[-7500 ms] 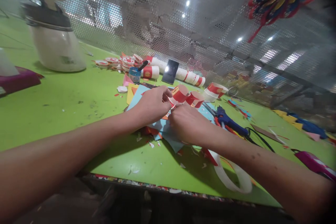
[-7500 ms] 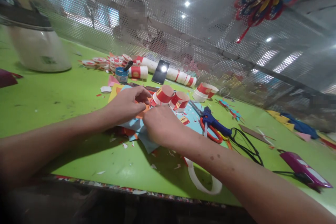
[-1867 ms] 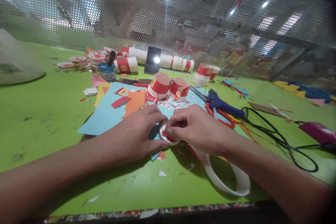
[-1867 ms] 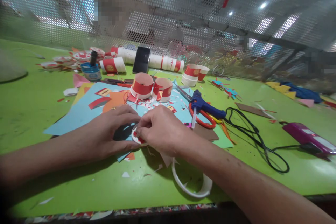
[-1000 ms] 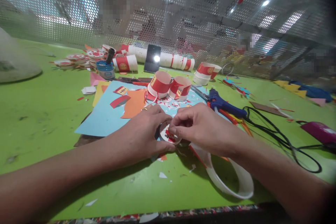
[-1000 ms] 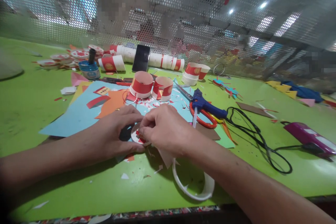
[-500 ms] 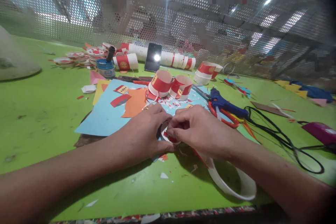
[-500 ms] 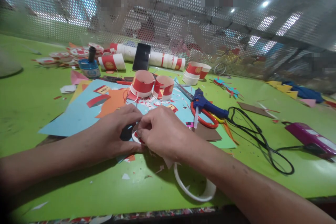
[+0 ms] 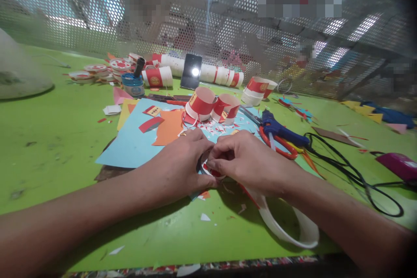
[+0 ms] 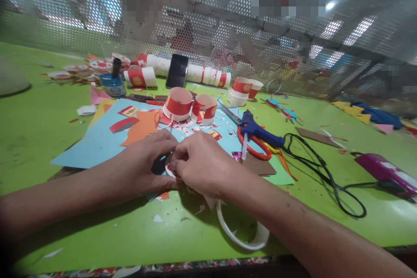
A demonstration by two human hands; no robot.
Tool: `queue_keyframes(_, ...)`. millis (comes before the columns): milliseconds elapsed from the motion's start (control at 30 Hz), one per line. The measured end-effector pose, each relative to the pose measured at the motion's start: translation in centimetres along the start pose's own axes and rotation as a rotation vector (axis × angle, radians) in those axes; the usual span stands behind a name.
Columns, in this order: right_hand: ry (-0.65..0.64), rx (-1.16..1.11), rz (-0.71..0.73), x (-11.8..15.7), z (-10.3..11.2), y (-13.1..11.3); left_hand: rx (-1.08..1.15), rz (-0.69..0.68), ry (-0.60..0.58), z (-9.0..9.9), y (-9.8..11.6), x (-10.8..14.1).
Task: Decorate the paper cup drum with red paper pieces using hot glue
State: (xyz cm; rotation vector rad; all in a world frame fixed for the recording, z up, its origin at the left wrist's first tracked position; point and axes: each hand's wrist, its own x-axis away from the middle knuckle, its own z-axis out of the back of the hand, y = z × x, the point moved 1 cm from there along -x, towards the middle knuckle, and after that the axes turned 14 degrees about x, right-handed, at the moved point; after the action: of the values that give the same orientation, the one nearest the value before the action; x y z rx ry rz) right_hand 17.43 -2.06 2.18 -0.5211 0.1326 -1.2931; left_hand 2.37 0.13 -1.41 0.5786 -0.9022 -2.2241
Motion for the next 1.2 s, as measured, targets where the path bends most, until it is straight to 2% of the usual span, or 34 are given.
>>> queue_keyframes(533,0.035,0.068,-0.017,0.2,0.0,-0.2,-0.018,0.008,0.013,-0.1,0.1,-0.1)
queue_keyframes(800,0.136,0.083,-0.040,0.3,0.7,-0.4,-0.028,0.004,0.013,0.0,0.2,0.0)
queue_keyframes(933,0.183,0.094,-0.006,0.6,1.1,-0.3,-0.019,-0.003,0.018,0.1,0.2,0.1)
queue_keyframes(1200,0.179,0.130,-0.002,0.6,0.1,-0.2,-0.028,0.014,0.008,0.1,0.1,0.0)
